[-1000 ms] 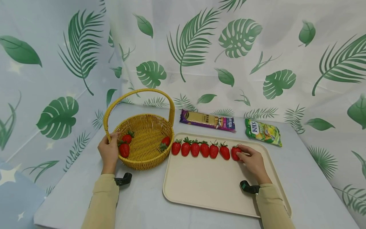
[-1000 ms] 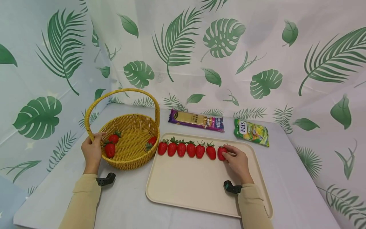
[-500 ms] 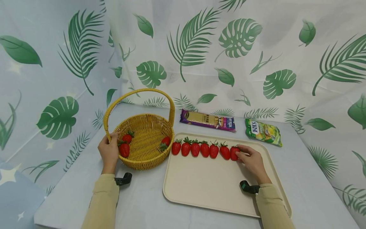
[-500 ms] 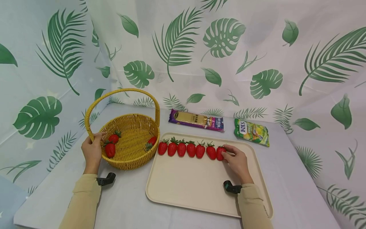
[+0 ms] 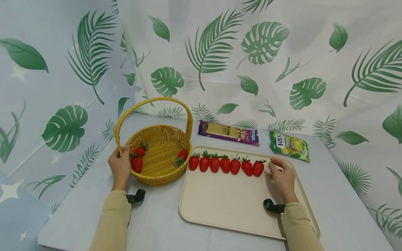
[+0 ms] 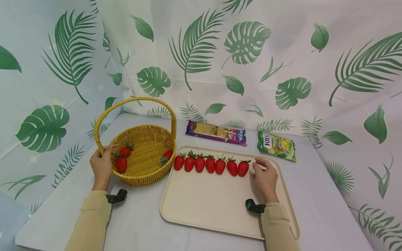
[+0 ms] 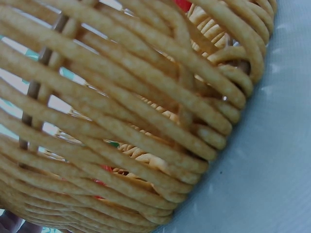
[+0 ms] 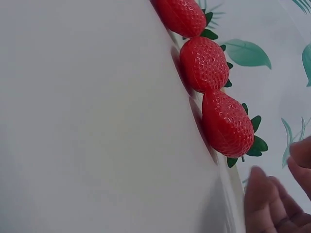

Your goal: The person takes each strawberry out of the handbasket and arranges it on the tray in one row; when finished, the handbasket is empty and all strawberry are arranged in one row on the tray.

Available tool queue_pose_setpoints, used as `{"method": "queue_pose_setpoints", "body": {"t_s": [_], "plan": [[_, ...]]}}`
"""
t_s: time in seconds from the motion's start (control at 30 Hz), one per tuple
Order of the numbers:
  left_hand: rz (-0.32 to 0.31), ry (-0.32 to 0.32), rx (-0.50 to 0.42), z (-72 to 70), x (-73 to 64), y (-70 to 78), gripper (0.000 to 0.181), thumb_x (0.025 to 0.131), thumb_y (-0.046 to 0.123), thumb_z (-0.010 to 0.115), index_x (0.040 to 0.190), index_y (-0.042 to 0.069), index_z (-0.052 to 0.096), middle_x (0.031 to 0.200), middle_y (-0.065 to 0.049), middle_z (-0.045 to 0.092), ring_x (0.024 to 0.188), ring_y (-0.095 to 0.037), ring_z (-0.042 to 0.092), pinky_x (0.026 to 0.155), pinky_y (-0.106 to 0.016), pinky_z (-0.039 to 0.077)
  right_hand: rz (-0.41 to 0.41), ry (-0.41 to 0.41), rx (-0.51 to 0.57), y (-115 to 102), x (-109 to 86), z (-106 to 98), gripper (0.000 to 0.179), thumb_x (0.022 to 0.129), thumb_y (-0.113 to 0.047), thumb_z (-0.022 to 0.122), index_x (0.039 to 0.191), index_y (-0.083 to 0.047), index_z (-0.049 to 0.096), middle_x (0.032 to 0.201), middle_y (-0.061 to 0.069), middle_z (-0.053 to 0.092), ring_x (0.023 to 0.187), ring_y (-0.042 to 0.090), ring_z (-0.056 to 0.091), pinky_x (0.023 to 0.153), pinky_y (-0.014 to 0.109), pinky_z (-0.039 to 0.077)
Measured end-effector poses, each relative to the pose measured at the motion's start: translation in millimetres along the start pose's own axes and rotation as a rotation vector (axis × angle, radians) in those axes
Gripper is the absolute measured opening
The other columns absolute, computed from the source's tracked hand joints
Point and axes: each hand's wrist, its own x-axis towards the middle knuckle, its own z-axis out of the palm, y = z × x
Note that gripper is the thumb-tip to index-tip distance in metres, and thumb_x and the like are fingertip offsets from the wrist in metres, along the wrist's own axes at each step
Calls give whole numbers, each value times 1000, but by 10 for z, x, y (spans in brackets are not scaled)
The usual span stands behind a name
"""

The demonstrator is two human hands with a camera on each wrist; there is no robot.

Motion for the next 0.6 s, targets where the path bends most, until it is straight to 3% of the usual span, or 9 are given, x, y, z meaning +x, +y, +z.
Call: {"method": "queue_pose_setpoints", "body": {"t_s": [0.17,0.33,0.5,0.6], "plan": [[-5,-6,7,-4,1,1,35,100,29,56,110,-1,70,113,-16,70,107,-18,58,83,-24,40,-79,96,70,-37,-13,47,30,97,-17,58,120,2,63,106,3,59,72,10,60,58,17,52],[-8,-11,-1,-4,3,8,34,100,27,57,109,-3,70,113,-17,70,110,-21,59,86,-25,40,-90,95,164,-207,-39,101,31,96,-17,60,120,2,64,102,-4,61,71,9,57,58,17,52],[-7,3,-4,-1,4,10,33,99,27,57,108,-2,71,111,-18,70,100,-12,57,80,-22,38,-59,-15,197,-489,-105,201,30,98,-20,59,121,-1,64,101,-6,63,78,14,56,64,18,53],[-4,3,0,2,5,9,33,99,26,57,107,-2,71,111,-18,70,99,-10,56,80,-22,38,-93,-128,190,-645,-156,296,31,99,-24,58,122,-2,62,104,-4,64,84,18,57,67,20,54]]}}
